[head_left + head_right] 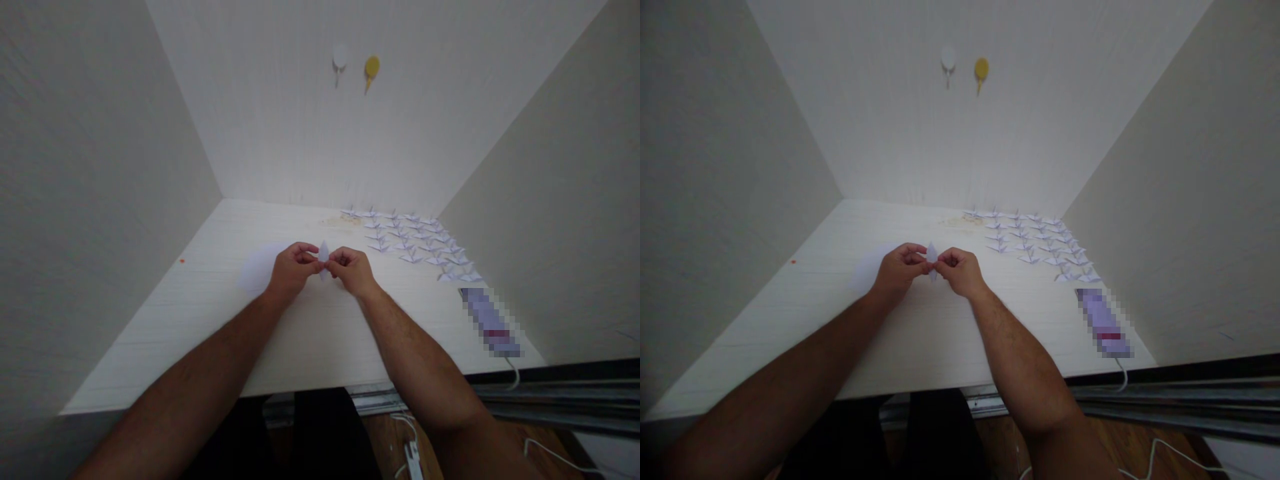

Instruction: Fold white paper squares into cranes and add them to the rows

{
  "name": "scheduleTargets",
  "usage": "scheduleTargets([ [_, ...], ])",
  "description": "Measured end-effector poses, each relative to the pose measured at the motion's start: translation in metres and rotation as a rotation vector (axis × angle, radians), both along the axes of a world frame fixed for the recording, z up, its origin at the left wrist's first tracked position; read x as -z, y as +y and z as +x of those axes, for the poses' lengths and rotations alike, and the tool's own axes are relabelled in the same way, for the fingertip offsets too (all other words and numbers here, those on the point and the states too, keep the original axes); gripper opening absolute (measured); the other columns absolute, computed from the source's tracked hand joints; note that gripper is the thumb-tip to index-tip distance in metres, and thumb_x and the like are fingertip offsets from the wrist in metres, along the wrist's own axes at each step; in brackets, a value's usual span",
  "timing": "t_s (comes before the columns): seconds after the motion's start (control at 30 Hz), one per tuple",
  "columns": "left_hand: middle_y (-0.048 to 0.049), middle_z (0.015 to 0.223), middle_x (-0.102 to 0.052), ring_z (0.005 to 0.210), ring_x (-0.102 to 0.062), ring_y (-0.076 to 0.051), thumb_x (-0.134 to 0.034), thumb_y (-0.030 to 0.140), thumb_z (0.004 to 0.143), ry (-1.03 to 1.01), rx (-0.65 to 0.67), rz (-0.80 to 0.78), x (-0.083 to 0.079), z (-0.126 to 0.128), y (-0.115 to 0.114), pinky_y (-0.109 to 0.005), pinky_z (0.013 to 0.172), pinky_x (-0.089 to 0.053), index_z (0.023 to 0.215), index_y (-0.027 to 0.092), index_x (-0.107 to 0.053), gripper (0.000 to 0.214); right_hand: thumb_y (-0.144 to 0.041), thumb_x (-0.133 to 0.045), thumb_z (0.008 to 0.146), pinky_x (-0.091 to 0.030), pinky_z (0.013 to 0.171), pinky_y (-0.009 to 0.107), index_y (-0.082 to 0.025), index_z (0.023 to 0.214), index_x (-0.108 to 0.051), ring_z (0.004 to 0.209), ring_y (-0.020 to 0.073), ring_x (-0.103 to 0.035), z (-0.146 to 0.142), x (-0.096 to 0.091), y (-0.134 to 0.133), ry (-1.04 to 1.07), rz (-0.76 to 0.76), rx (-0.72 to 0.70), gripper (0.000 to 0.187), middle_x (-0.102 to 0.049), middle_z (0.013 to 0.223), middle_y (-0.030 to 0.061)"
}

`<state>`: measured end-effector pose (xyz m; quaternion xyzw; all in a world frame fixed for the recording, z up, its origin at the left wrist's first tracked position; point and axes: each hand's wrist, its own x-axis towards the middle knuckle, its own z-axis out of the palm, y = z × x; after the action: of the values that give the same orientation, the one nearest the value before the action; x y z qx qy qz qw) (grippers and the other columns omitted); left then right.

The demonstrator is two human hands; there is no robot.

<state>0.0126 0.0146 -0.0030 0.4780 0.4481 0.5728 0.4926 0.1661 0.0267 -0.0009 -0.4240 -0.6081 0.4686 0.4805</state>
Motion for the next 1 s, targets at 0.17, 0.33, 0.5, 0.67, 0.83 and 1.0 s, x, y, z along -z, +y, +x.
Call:
scheduleTargets([
  [0.17, -0.0001, 0.066, -0.067, 0.06, -0.062, -0.013, -0.085, 0.026, 0.053, -0.037, -0.021, -0.034, 0.002, 0.002, 0.002, -0.027, 0.062, -0.05, 0.081, 0.015, -0.065, 0.035, -0.036, -0.07, 0.068, -0.035, 0.043, 0.022, -0.018, 0.071, -0.06, 0.044, 0.0091, -0.048, -0.002, 0.007, 0.003, -0.01, -0.008, 0.059, 0.021, -0.056, 0.051, -0.0039],
  [0.33, -0.0036, 0.074, -0.071, 0.064, -0.064, -0.015, -0.079, 0.028, 0.061, -0.078, -0.001, -0.047, 0.004, 0.003, 0.002, -0.032, 0.068, -0.054, 0.08, 0.015, -0.071, 0.024, -0.031, -0.067, 0.071, -0.041, 0.05, 0.022, -0.021, 0.075, -0.058, 0.052, 0.0099, -0.051, -0.002, 0.016, 0.007, -0.093, 0.143, 0.201, 0.014, -0.057, 0.059, -0.0044],
  [0.5, -0.0029, 0.076, -0.072, 0.07, -0.066, -0.017, -0.075, 0.024, 0.067, 0.102, -0.04, 0.056, 0.002, 0.004, 0.0, -0.032, 0.073, -0.054, 0.079, 0.019, -0.074, 0.014, -0.028, -0.063, 0.076, -0.045, 0.053, 0.024, -0.021, 0.082, -0.07, 0.057, 0.0117, -0.056, -0.002, 0.015, 0.005, -0.141, 0.178, 0.161, 0.012, -0.065, 0.067, -0.0008],
  [0.67, -0.0023, 0.078, -0.071, 0.071, -0.065, -0.016, -0.078, 0.024, 0.064, 0.196, -0.112, 0.147, 0.004, 0.002, 0.002, -0.028, 0.068, -0.052, 0.082, 0.018, -0.07, 0.021, -0.034, -0.07, 0.074, -0.046, 0.055, 0.026, -0.021, 0.084, -0.075, 0.058, 0.0123, -0.058, -0.002, 0.013, 0.004, -0.102, 0.123, 0.094, 0.017, -0.07, 0.073, 0.0017],
  [0.83, -0.0059, 0.087, -0.073, 0.08, -0.068, -0.017, -0.081, 0.027, 0.063, 0.031, 0.017, 0.069, 0.005, 0.001, 0.004, -0.031, 0.078, -0.052, 0.089, 0.015, -0.066, 0.033, -0.033, -0.071, 0.075, -0.048, 0.064, 0.027, -0.023, 0.086, -0.077, 0.075, 0.0149, -0.062, 0.002, 0.011, 0.006, -0.115, 0.314, 0.074, 0.016, -0.069, 0.085, 0.0045],
  [1.0, -0.0049, 0.078, -0.073, 0.07, -0.067, -0.017, -0.08, 0.032, 0.062, 0.059, 0.017, -0.013, 0.004, 0.0, 0.002, -0.031, 0.072, -0.052, 0.083, 0.014, -0.067, 0.03, -0.034, -0.068, 0.076, -0.049, 0.064, 0.028, -0.02, 0.086, -0.075, 0.068, 0.0143, -0.062, 0.001, 0.007, 0.002, -0.134, 0.22, 0.069, 0.018, -0.072, 0.078, 0.004],
])
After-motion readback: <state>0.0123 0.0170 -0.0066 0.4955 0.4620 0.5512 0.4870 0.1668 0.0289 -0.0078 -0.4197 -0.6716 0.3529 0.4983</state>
